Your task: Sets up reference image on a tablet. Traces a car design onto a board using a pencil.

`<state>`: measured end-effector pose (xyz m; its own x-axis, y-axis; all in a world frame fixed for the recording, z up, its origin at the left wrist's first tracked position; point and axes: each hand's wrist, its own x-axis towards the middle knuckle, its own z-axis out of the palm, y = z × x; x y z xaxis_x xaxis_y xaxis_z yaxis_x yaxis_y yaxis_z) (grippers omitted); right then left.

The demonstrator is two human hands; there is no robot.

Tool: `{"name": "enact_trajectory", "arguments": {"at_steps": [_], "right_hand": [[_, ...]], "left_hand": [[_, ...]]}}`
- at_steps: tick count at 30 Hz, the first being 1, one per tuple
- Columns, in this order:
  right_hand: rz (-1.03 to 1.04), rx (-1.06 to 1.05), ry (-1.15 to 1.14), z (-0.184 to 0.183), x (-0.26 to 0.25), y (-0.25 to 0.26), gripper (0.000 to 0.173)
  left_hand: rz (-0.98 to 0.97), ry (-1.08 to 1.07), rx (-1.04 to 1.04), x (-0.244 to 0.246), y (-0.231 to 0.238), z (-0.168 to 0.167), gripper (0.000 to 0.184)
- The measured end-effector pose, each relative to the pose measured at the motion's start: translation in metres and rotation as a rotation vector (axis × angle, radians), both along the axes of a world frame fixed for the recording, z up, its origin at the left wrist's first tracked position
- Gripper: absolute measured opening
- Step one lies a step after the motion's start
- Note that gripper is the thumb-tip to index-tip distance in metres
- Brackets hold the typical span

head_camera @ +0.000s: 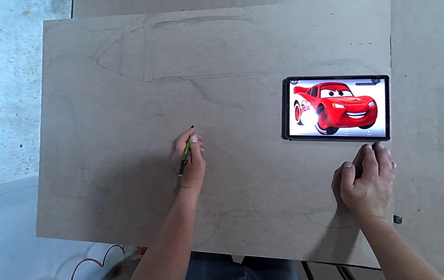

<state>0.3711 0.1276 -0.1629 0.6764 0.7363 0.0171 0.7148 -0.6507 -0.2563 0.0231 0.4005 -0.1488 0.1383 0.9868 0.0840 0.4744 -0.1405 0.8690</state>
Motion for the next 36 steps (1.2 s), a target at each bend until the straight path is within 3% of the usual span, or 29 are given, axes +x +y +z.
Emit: {"name": "enact_trajectory", "arguments": {"at_steps": [4,8,13,17,19,26,29,36], "right_hand": [[0.234,0.152,0.027,0.005,-0.007,0.015,0.052],[0.192,0.202,0.067,0.004,-0.004,0.062,0.049],[0.33,0.355,0.232,0.0,0.013,0.173,0.041],[0.491,0.659,0.52,0.0,-0.015,0.289,0.03],[0.502,0.711,0.685,0.0,-0.029,0.324,0.028],[0.477,0.66,0.83,0.002,-0.026,0.331,0.024],[0.455,0.682,0.847,0.001,-0.026,0.331,0.023],[0.435,0.687,0.86,0.001,-0.027,0.331,0.023]], "left_hand": [[0.033,0.023,0.0,0.001,0.0,-0.002,0.033],[0.038,0.04,0.037,0.003,0.001,-0.004,0.03],[0.143,0.042,0.01,0.008,-0.005,0.003,0.032],[0.161,-0.05,0.03,0.01,-0.002,0.005,0.03],[0.212,-0.086,0.039,0.011,-0.002,0.002,0.031],[0.459,-0.28,0.01,0.052,0.036,-0.001,0.022],[0.514,-0.26,0.048,0.064,0.052,-0.004,0.011],[0.561,-0.158,0.031,0.068,0.056,-0.004,0.005]]}}
